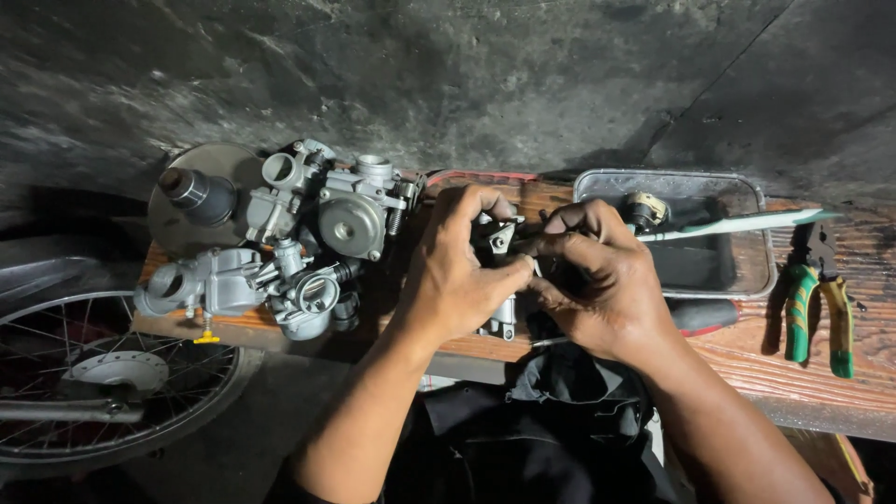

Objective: Disassembling a motorcycle carburetor using a screwdriver and manual manipulation of parts.

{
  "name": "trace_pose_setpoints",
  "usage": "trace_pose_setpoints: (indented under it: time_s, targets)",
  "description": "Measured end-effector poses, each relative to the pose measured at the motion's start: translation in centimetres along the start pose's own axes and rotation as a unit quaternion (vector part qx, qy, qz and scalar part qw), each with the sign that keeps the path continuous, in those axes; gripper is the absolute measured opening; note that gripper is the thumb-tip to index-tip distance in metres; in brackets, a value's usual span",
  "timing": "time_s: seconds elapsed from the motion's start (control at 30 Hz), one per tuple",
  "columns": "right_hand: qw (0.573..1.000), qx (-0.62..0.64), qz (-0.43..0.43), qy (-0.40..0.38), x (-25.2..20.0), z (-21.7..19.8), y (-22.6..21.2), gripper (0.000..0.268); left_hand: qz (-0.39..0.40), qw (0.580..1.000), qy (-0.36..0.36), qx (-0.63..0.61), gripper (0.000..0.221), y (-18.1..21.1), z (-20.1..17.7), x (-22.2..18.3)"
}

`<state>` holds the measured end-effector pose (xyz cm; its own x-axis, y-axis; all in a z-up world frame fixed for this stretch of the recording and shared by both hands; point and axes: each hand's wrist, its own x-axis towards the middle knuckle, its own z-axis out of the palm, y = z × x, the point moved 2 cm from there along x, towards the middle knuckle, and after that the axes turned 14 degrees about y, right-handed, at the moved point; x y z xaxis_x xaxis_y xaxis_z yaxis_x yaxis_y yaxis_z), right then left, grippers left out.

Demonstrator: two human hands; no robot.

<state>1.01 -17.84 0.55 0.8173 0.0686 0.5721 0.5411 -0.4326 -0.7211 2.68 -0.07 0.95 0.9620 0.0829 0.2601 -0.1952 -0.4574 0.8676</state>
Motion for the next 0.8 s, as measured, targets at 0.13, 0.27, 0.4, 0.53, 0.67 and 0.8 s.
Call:
trace_pose_setpoints:
  time_s: [0.13,0.27,0.4,0.53,0.67,0.8]
  targets:
    - [1.0,0.003,0.007,0.001,-0.2,0.3,0.1,0.02,0.043,0.998,0.033,-0.01,0.039,-0.1,0.0,-0.5]
    - [0.999,0.026,0.045,0.002,0.0,0.5,-0.4,0.021,0.074,0.995,0.068,-0.015,0.042,-0.4,-0.1,-0.5]
    - [0.995,-0.002,0.097,-0.007,-0.2,0.5,0.2,0.028,-0.045,0.998,0.035,0.03,0.051,0.2,-0.4,-0.6]
    - [0.997,-0.006,0.081,-0.003,-0.2,0.7,0.4,0.029,-0.065,0.996,0.042,0.043,0.059,-0.6,0.1,-0.4]
    - [0.998,-0.001,0.069,-0.01,0.0,0.7,0.1,0.025,-0.113,0.989,0.005,0.094,0.062,0.1,-0.3,0.3]
    - [0.999,-0.01,0.049,-0.01,0.0,0.6,0.2,0.025,-0.141,0.985,-0.024,0.099,0.063,0.3,-0.6,0.8]
